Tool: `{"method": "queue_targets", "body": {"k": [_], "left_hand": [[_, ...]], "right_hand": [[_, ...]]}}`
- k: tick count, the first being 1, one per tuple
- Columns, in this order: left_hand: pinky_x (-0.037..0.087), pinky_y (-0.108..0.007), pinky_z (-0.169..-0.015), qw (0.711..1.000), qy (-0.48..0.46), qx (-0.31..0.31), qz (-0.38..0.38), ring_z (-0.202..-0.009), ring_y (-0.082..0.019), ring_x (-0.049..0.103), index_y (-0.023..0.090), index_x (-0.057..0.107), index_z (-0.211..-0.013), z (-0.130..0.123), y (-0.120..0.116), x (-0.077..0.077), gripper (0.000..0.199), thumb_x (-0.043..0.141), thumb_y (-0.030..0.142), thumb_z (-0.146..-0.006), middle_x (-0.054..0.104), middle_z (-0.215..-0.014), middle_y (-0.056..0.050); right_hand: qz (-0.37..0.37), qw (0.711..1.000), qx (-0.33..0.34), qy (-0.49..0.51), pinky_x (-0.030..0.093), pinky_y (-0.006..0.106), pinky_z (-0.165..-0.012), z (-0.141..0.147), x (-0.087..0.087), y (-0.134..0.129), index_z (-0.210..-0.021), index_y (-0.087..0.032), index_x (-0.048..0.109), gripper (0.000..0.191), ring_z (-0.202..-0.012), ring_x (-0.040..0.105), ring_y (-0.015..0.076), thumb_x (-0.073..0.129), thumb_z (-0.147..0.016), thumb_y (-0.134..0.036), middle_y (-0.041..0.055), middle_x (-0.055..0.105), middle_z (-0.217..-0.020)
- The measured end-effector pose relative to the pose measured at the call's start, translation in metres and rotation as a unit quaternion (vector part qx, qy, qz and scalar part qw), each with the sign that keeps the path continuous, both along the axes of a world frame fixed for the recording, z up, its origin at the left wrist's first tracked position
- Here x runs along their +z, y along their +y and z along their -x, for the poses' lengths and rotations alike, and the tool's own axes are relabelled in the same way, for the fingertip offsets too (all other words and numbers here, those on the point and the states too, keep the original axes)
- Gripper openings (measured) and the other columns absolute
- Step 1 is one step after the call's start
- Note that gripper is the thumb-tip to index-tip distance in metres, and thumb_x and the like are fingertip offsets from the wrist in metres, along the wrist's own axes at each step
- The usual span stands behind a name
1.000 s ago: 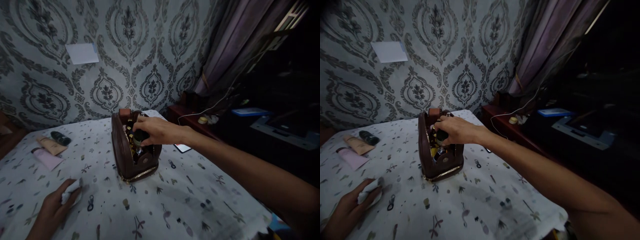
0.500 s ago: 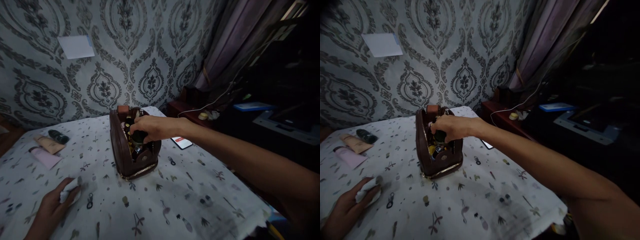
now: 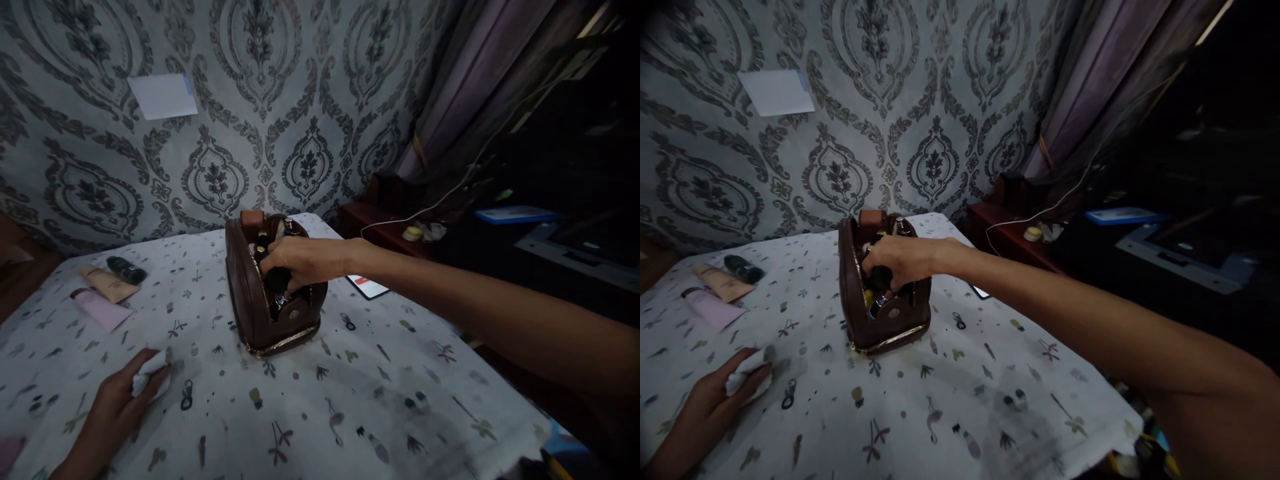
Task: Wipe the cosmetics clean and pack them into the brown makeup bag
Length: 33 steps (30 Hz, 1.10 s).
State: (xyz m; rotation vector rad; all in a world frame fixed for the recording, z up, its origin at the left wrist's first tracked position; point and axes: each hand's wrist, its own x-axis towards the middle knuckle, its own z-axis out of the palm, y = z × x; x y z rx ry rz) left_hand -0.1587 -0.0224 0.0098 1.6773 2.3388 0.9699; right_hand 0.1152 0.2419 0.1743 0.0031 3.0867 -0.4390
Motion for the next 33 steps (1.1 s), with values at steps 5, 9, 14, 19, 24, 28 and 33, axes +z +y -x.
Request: {"method": "queue_targets", "body": {"k": [5, 9, 14, 19, 24, 28, 33], "left_hand": [[0.051, -0.022, -0.049, 0.999, -0.02, -0.011, 0.025, -0.052, -0.016, 0.064, 0.022, 0.068, -0.098, 0.007, -0.003, -0.006, 0.045, 0.059, 0.062, -0.079, 0.078, -0.091, -0.002], [0.05, -0.022, -0.048, 0.999, -0.023, -0.012, 0.023, -0.049, -0.016, 0.062, 0.021, 0.068, -0.1, 0.008, -0.003, -0.009, 0.049, 0.059, 0.064, -0.079, 0.078, -0.089, -0.003], [0.051, -0.022, -0.051, 0.999, -0.022, -0.026, 0.019, -0.054, -0.016, 0.065, 0.023, 0.069, -0.101, 0.01, -0.003, -0.009, 0.046, 0.061, 0.062, -0.079, 0.078, -0.092, -0.002], [0.051, -0.02, -0.052, 0.999, -0.016, -0.031, -0.005, -0.058, -0.016, 0.066, 0.022, 0.07, -0.094, 0.004, -0.001, -0.006, 0.046, 0.058, 0.065, -0.08, 0.077, -0.087, -0.001], [0.049, -0.02, -0.05, 0.999, -0.034, -0.009, -0.01, -0.047, -0.013, 0.057, 0.021, 0.069, -0.094, -0.003, -0.001, -0.007, 0.05, 0.057, 0.067, -0.079, 0.074, -0.077, 0.0], [0.048, -0.021, -0.047, 0.999, -0.046, 0.004, -0.004, -0.045, -0.013, 0.055, 0.02, 0.07, -0.094, -0.004, 0.0, -0.007, 0.052, 0.058, 0.068, -0.077, 0.073, -0.071, 0.0], [0.049, -0.023, -0.046, 0.999, -0.043, 0.024, 0.013, -0.043, -0.014, 0.056, 0.019, 0.071, -0.097, -0.003, 0.001, -0.004, 0.056, 0.059, 0.069, -0.073, 0.077, -0.08, -0.003]], "right_hand": [[-0.041, 0.999, 0.002, -0.029, 0.042, 0.026, -0.077, 0.005, -0.012, -0.001, -0.106, -0.01, 0.072, 0.034, -0.093, 0.062, 0.0193, 0.076, -0.073, -0.006, 0.0092, 0.071, -0.099], [-0.079, 0.996, -0.015, -0.041, 0.042, 0.027, -0.077, 0.006, -0.021, -0.002, -0.104, -0.008, 0.071, 0.027, -0.091, 0.06, 0.0198, 0.073, -0.077, -0.008, 0.0117, 0.068, -0.099], [-0.086, 0.995, -0.011, -0.055, 0.042, 0.027, -0.074, 0.005, -0.018, -0.006, -0.102, -0.007, 0.069, 0.023, -0.086, 0.059, 0.0178, 0.069, -0.078, -0.006, 0.0108, 0.067, -0.097], [-0.1, 0.993, -0.013, -0.061, 0.044, 0.029, -0.074, 0.004, -0.018, -0.005, -0.104, -0.006, 0.066, 0.026, -0.088, 0.059, 0.0198, 0.067, -0.078, -0.005, 0.0118, 0.067, -0.1], [-0.078, 0.995, 0.018, -0.053, 0.045, 0.029, -0.083, 0.001, -0.007, 0.002, -0.112, -0.009, 0.063, 0.039, -0.099, 0.06, 0.0208, 0.059, -0.076, 0.005, 0.0107, 0.068, -0.107], [-0.092, 0.996, 0.018, 0.003, 0.044, 0.028, -0.084, 0.007, 0.005, 0.0, -0.111, -0.012, 0.066, 0.038, -0.098, 0.061, 0.0185, 0.049, -0.082, 0.007, 0.0091, 0.068, -0.108], [-0.19, 0.98, -0.046, -0.021, 0.045, 0.03, -0.073, 0.021, -0.006, -0.006, -0.104, -0.01, 0.068, 0.021, -0.092, 0.062, 0.0216, 0.051, -0.092, -0.009, 0.0147, 0.064, -0.112]]}}
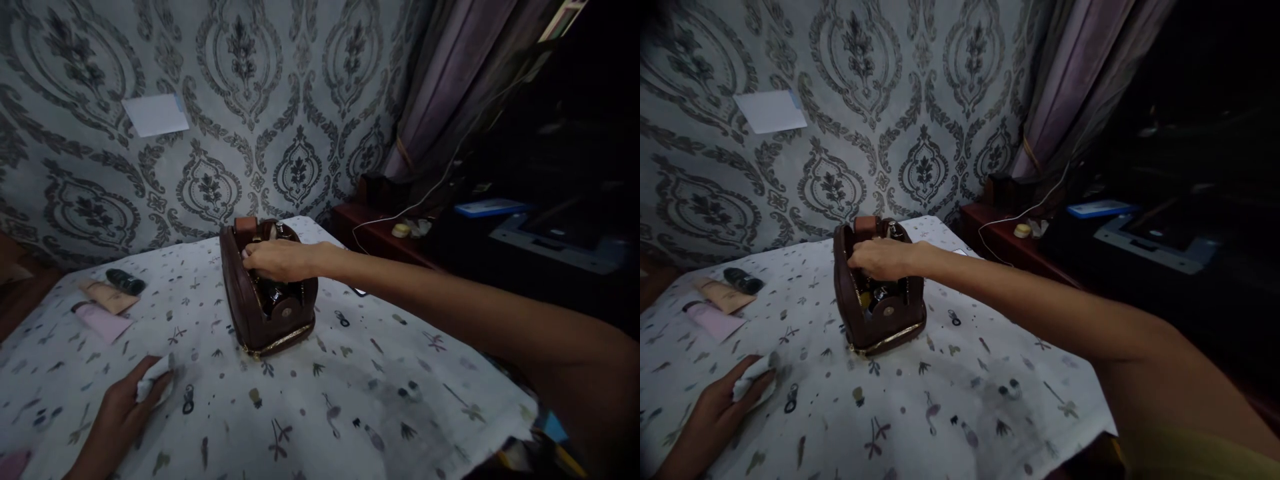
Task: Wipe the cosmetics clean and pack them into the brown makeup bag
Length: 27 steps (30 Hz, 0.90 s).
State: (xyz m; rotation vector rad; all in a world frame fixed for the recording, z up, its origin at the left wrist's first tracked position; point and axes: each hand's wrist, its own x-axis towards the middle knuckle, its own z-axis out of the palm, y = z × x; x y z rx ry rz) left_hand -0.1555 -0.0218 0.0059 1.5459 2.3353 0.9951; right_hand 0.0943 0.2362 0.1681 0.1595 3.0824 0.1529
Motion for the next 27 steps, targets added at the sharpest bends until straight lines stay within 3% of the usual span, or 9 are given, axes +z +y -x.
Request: {"method": "queue_targets", "body": {"k": [7, 15, 22, 27], "left_hand": [[0.05, -0.022, -0.049, 0.999, 0.021, -0.025, -0.004, -0.052, -0.016, 0.062, 0.021, 0.071, -0.096, 0.001, -0.001, 0.0, 0.051, 0.056, 0.067, -0.079, 0.075, -0.079, 0.0], [0.05, -0.018, -0.056, 0.997, 0.022, -0.067, -0.014, -0.059, -0.015, 0.064, 0.02, 0.067, -0.091, -0.001, 0.001, 0.004, 0.042, 0.056, 0.059, -0.082, 0.073, -0.076, 0.001], [0.049, -0.017, -0.054, 0.998, 0.027, -0.058, -0.022, -0.061, -0.015, 0.065, 0.019, 0.066, -0.089, -0.005, 0.0, 0.007, 0.041, 0.057, 0.059, -0.082, 0.073, -0.079, 0.0], [0.048, -0.017, -0.053, 0.998, 0.019, -0.064, -0.022, -0.059, -0.014, 0.063, 0.019, 0.067, -0.09, -0.006, 0.002, 0.009, 0.042, 0.057, 0.059, -0.082, 0.074, -0.078, 0.0]], "right_hand": [[-0.033, 0.998, -0.06, 0.007, 0.045, 0.031, -0.067, 0.001, -0.008, -0.002, -0.112, -0.012, 0.064, 0.028, -0.091, 0.064, 0.0223, 0.049, -0.09, -0.007, 0.0151, 0.061, -0.12], [0.018, 0.999, -0.035, 0.033, 0.045, 0.031, -0.074, 0.007, -0.014, 0.003, -0.1, -0.009, 0.066, 0.026, -0.094, 0.064, 0.0224, 0.05, -0.082, 0.001, 0.0149, 0.069, -0.109], [0.034, 0.999, -0.009, 0.028, 0.044, 0.031, -0.084, 0.006, -0.015, 0.01, -0.093, -0.005, 0.067, 0.019, -0.099, 0.062, 0.0236, 0.056, -0.079, 0.001, 0.0185, 0.068, -0.106], [0.05, 0.996, -0.046, 0.052, 0.041, 0.029, -0.077, 0.0, -0.014, 0.011, -0.09, -0.008, 0.069, 0.012, -0.089, 0.06, 0.0205, 0.059, -0.083, -0.006, 0.014, 0.068, -0.099]]}}
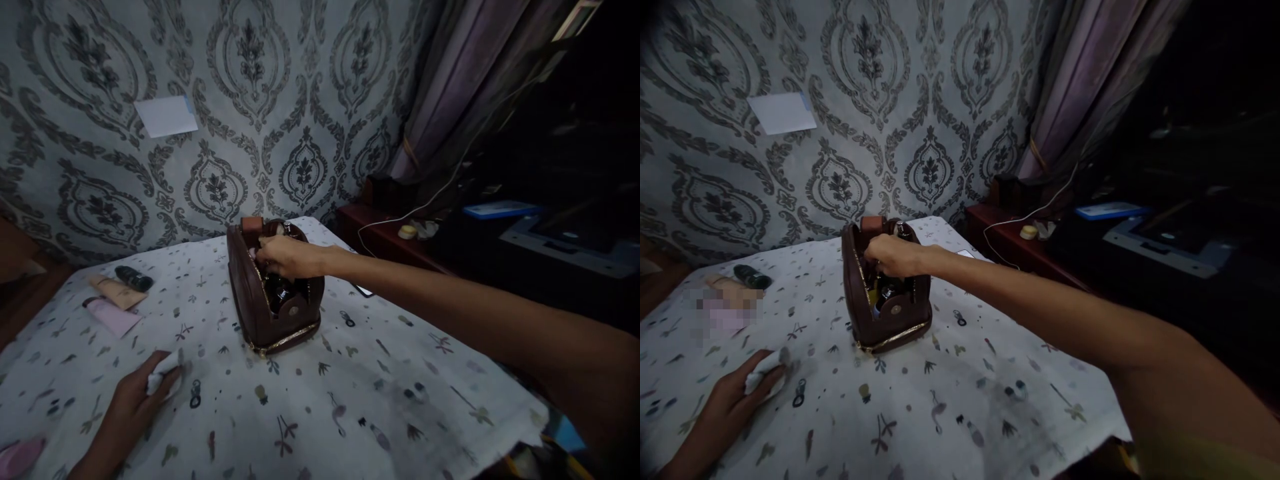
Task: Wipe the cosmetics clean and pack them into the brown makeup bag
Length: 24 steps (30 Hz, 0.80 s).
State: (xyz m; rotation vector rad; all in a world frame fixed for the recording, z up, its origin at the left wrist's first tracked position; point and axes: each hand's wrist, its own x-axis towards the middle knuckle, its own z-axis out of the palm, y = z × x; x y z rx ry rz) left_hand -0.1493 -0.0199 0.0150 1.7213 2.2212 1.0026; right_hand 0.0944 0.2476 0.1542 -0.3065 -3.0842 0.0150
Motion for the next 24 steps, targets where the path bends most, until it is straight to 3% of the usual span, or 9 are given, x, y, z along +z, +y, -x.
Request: {"method": "queue_targets", "body": {"k": [5, 10, 17, 24], "left_hand": [[0.048, -0.018, -0.052, 1.0, 0.007, 0.006, 0.011, -0.055, -0.013, 0.061, 0.019, 0.068, -0.094, 0.003, -0.001, -0.004, 0.043, 0.057, 0.06, -0.082, 0.075, -0.081, 0.0], [0.048, -0.018, -0.052, 1.0, 0.013, 0.012, -0.004, -0.051, -0.012, 0.059, 0.019, 0.067, -0.092, 0.0, 0.0, -0.001, 0.043, 0.056, 0.06, -0.082, 0.073, -0.076, 0.001], [0.049, -0.017, -0.057, 1.0, -0.006, -0.01, 0.0, -0.061, -0.013, 0.063, 0.019, 0.066, -0.09, -0.004, 0.0, 0.002, 0.039, 0.056, 0.057, -0.084, 0.072, -0.078, 0.001], [0.046, -0.018, -0.052, 1.0, -0.015, -0.01, 0.006, -0.054, -0.013, 0.055, 0.02, 0.065, -0.089, -0.004, -0.002, -0.002, 0.039, 0.055, 0.058, -0.085, 0.064, -0.068, 0.003]], "right_hand": [[0.012, 1.0, -0.005, -0.011, 0.038, 0.028, -0.073, -0.003, 0.004, -0.002, -0.084, -0.01, 0.068, 0.012, -0.084, 0.058, 0.019, 0.058, -0.082, -0.004, 0.0103, 0.068, -0.089], [-0.007, 1.0, 0.029, 0.002, 0.041, 0.03, -0.079, -0.001, 0.004, -0.003, -0.086, -0.009, 0.067, 0.014, -0.092, 0.059, 0.022, 0.057, -0.08, -0.002, 0.0134, 0.067, -0.095], [-0.03, 0.999, 0.016, -0.041, 0.043, 0.03, -0.076, 0.011, 0.001, -0.006, -0.087, -0.005, 0.069, 0.018, -0.087, 0.062, 0.0218, 0.055, -0.079, 0.001, 0.0176, 0.07, -0.095], [-0.016, 1.0, 0.027, -0.003, 0.044, 0.031, -0.08, 0.009, -0.007, 0.0, -0.088, -0.004, 0.07, 0.016, -0.092, 0.064, 0.0234, 0.058, -0.077, -0.001, 0.0187, 0.071, -0.097]]}}
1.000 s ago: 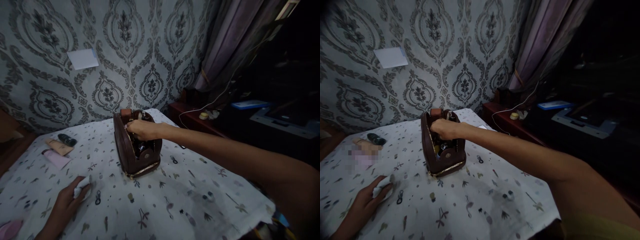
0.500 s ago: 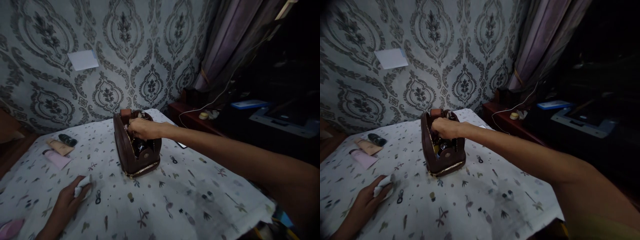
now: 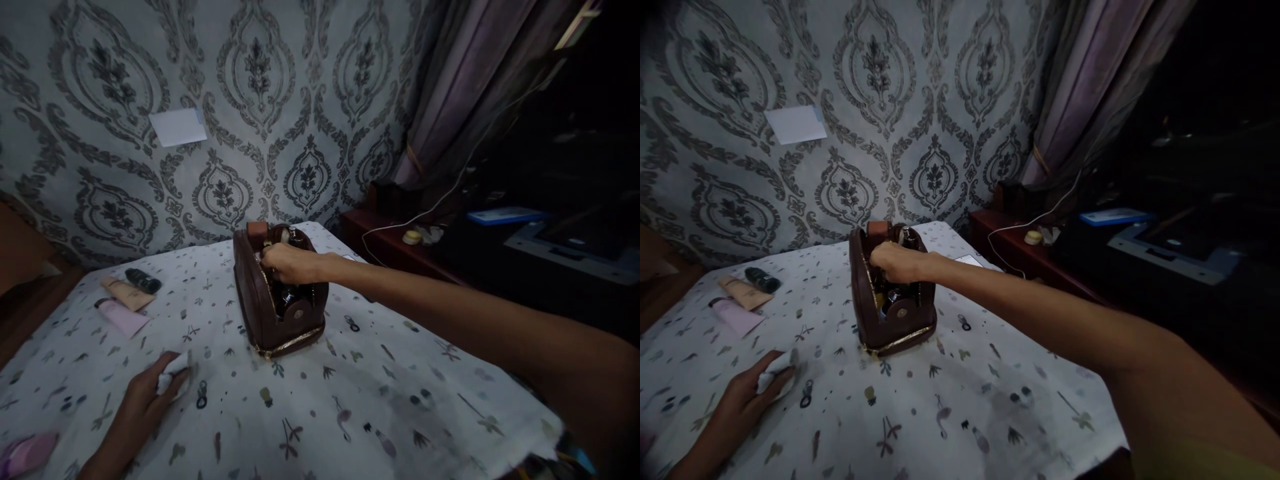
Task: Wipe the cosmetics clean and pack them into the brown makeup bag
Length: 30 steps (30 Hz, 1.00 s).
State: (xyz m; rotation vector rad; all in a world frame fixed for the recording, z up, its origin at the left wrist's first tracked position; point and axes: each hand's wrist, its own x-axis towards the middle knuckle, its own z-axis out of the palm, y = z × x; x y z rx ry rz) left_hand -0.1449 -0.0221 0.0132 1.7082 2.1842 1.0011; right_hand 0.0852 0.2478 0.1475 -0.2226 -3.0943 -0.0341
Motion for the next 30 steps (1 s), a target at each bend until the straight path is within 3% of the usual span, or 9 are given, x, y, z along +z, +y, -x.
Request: {"method": "queue_targets", "body": {"k": [7, 20, 25, 30], "left_hand": [[0.049, -0.018, -0.057, 1.0, 0.008, 0.005, 0.008, -0.063, -0.015, 0.062, 0.02, 0.066, -0.095, 0.0, -0.001, 0.002, 0.041, 0.055, 0.058, -0.085, 0.071, -0.078, 0.0], [0.051, -0.019, -0.058, 1.0, 0.014, -0.008, 0.007, -0.064, -0.015, 0.065, 0.02, 0.066, -0.096, 0.003, 0.0, 0.001, 0.04, 0.056, 0.058, -0.085, 0.074, -0.082, -0.001], [0.05, -0.019, -0.058, 1.0, 0.018, -0.007, 0.001, -0.062, -0.015, 0.064, 0.02, 0.066, -0.091, 0.0, 0.001, 0.003, 0.04, 0.055, 0.058, -0.085, 0.071, -0.076, 0.0], [0.052, -0.02, -0.058, 1.0, 0.013, 0.008, -0.01, -0.06, -0.016, 0.064, 0.02, 0.068, -0.091, 0.0, 0.001, 0.004, 0.041, 0.056, 0.058, -0.083, 0.073, -0.076, 0.0]], "right_hand": [[0.016, 0.998, -0.066, -0.01, 0.043, 0.027, -0.071, 0.003, 0.001, -0.006, -0.084, -0.006, 0.07, 0.016, -0.086, 0.067, 0.0226, 0.058, -0.075, -0.002, 0.0161, 0.073, -0.09], [0.038, 0.997, -0.053, 0.028, 0.042, 0.03, -0.08, -0.006, 0.007, -0.008, -0.096, -0.008, 0.071, 0.019, -0.09, 0.062, 0.0217, 0.062, -0.08, -0.006, 0.0127, 0.071, -0.094], [0.083, 0.993, -0.035, 0.072, 0.041, 0.026, -0.078, -0.011, 0.022, -0.004, -0.103, -0.013, 0.074, 0.027, -0.088, 0.064, 0.0176, 0.062, -0.081, -0.004, 0.0076, 0.073, -0.097], [0.084, 0.965, -0.159, 0.192, 0.04, 0.025, -0.074, -0.02, 0.049, -0.007, -0.102, -0.012, 0.074, 0.025, -0.079, 0.062, 0.0149, 0.055, -0.088, -0.007, 0.006, 0.072, -0.085]]}}
